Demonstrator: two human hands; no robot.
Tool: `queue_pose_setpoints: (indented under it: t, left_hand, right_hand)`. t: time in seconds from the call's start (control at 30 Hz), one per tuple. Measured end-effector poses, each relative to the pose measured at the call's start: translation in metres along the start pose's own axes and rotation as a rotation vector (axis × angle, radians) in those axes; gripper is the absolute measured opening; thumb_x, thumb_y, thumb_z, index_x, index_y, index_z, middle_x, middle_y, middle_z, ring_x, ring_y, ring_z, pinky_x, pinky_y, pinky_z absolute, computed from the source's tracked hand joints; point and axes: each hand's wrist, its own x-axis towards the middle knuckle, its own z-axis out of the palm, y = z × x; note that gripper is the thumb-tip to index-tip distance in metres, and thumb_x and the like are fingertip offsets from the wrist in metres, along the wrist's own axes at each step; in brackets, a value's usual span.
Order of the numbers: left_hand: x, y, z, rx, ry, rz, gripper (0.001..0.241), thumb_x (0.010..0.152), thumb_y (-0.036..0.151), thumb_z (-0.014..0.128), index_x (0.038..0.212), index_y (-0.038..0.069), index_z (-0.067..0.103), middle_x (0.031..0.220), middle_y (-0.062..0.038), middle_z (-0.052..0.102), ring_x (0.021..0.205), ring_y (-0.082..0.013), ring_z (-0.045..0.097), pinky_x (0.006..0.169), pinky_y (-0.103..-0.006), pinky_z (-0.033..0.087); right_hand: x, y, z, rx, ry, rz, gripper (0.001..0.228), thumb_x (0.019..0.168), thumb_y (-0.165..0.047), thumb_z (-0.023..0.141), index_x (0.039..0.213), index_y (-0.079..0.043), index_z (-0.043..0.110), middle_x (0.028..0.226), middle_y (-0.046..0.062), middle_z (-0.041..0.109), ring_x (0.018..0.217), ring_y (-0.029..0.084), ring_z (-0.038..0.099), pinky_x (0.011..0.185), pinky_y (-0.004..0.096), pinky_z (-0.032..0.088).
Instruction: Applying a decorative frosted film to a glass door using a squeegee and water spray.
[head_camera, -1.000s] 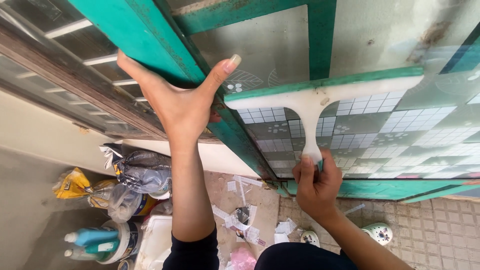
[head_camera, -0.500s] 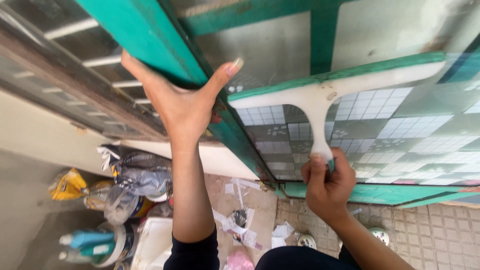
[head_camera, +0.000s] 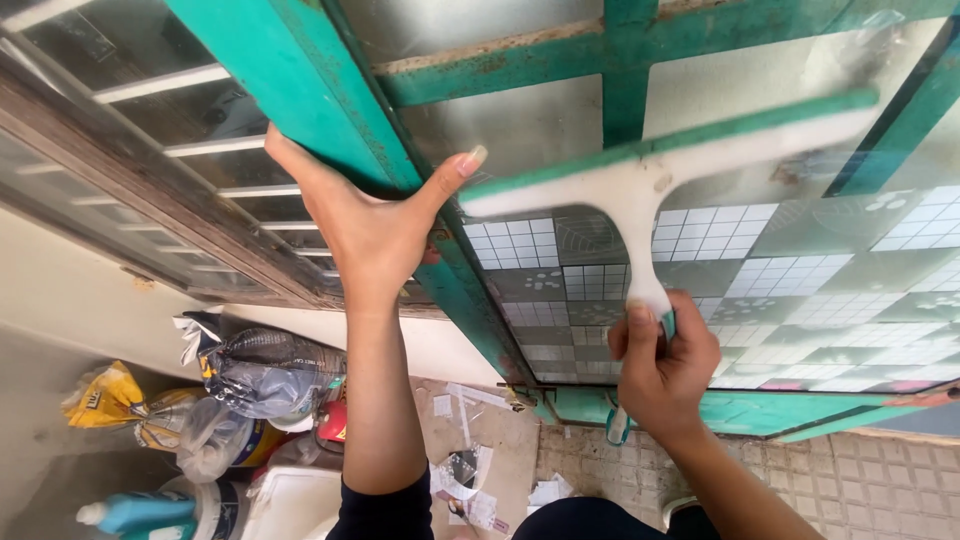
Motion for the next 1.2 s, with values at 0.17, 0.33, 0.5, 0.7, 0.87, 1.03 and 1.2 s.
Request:
queue_pose_setpoints:
  t: [0.17, 0.33, 0.5, 0.7, 0.87, 1.03, 1.2]
  left_hand:
    - [0.002, 0.007, -0.004, -0.042, -0.046, -0.023, 0.144, 0.071, 0.046, 0.101, 0.157, -0.005, -0.003, 0.170, -0.021, 0.007, 0.160, -0.0302, 0.006, 0.132, -0.0456, 0.012]
    - [0.000, 0.015, -0.008, -0.128, -0.010, 0.098, 0.121, 0.071, 0.039, 0.102, 0.149, 0.000, 0.018, 0.152, -0.018, 0.037, 0.145, -0.0295, 0.038, 0.125, -0.0429, 0.035]
    - [-0.001, 0.018, -0.010, -0.147, 0.006, 0.151, 0.111, 0.070, 0.036, 0.103, 0.142, 0.002, 0.027, 0.142, -0.015, 0.044, 0.137, -0.0274, 0.045, 0.121, -0.0408, 0.039]
    - [-0.002, 0.023, -0.013, -0.164, 0.004, 0.134, 0.108, 0.067, 0.039, 0.101, 0.138, 0.003, 0.028, 0.138, -0.014, 0.046, 0.132, -0.0278, 0.050, 0.115, -0.0413, 0.045]
    - [-0.004, 0.022, -0.015, -0.160, 0.006, 0.129, 0.109, 0.068, 0.040, 0.100, 0.139, 0.003, 0.027, 0.138, -0.015, 0.046, 0.133, -0.0279, 0.049, 0.115, -0.0419, 0.045]
    - [-0.004, 0.022, -0.017, -0.190, -0.024, 0.149, 0.107, 0.072, 0.041, 0.097, 0.141, 0.003, 0.025, 0.141, -0.016, 0.044, 0.137, -0.0312, 0.047, 0.115, -0.0456, 0.046]
    - [-0.004, 0.024, -0.016, -0.130, 0.001, 0.086, 0.115, 0.066, 0.047, 0.097, 0.142, -0.001, 0.025, 0.141, -0.016, 0.044, 0.136, -0.0299, 0.046, 0.117, -0.0432, 0.041]
  right_hand:
    - [0.011, -0.010, -0.002, -0.006, -0.005, -0.005, 0.022, 0.109, -0.017, 0.049, 0.093, -0.002, 0.053, 0.057, 0.004, 0.051, 0.047, 0.011, 0.051, 0.046, 0.026, 0.041]
    - [-0.003, 0.001, -0.014, -0.050, -0.039, 0.053, 0.021, 0.110, -0.016, 0.046, 0.095, -0.002, 0.053, 0.056, 0.005, 0.052, 0.047, 0.011, 0.046, 0.046, 0.026, 0.039]
    - [0.005, -0.008, 0.000, -0.031, 0.027, 0.038, 0.023, 0.111, -0.018, 0.046, 0.097, -0.002, 0.052, 0.053, 0.006, 0.045, 0.046, 0.013, 0.047, 0.048, 0.026, 0.039]
    - [-0.015, -0.004, -0.012, -0.015, 0.029, 0.130, 0.023, 0.111, -0.017, 0.045, 0.096, -0.001, 0.052, 0.053, 0.007, 0.045, 0.046, 0.013, 0.045, 0.046, 0.027, 0.038]
    - [0.001, -0.017, 0.000, -0.010, 0.056, 0.071, 0.023, 0.112, -0.017, 0.045, 0.095, -0.001, 0.052, 0.053, 0.007, 0.044, 0.045, 0.013, 0.046, 0.047, 0.027, 0.039]
    - [-0.003, -0.015, -0.008, 0.016, 0.029, 0.079, 0.023, 0.112, -0.018, 0.045, 0.097, -0.001, 0.052, 0.053, 0.008, 0.044, 0.045, 0.013, 0.046, 0.045, 0.026, 0.037]
    - [0.001, -0.013, -0.011, -0.013, 0.044, 0.063, 0.024, 0.113, -0.017, 0.046, 0.097, -0.001, 0.052, 0.054, 0.008, 0.046, 0.046, 0.013, 0.047, 0.046, 0.027, 0.038]
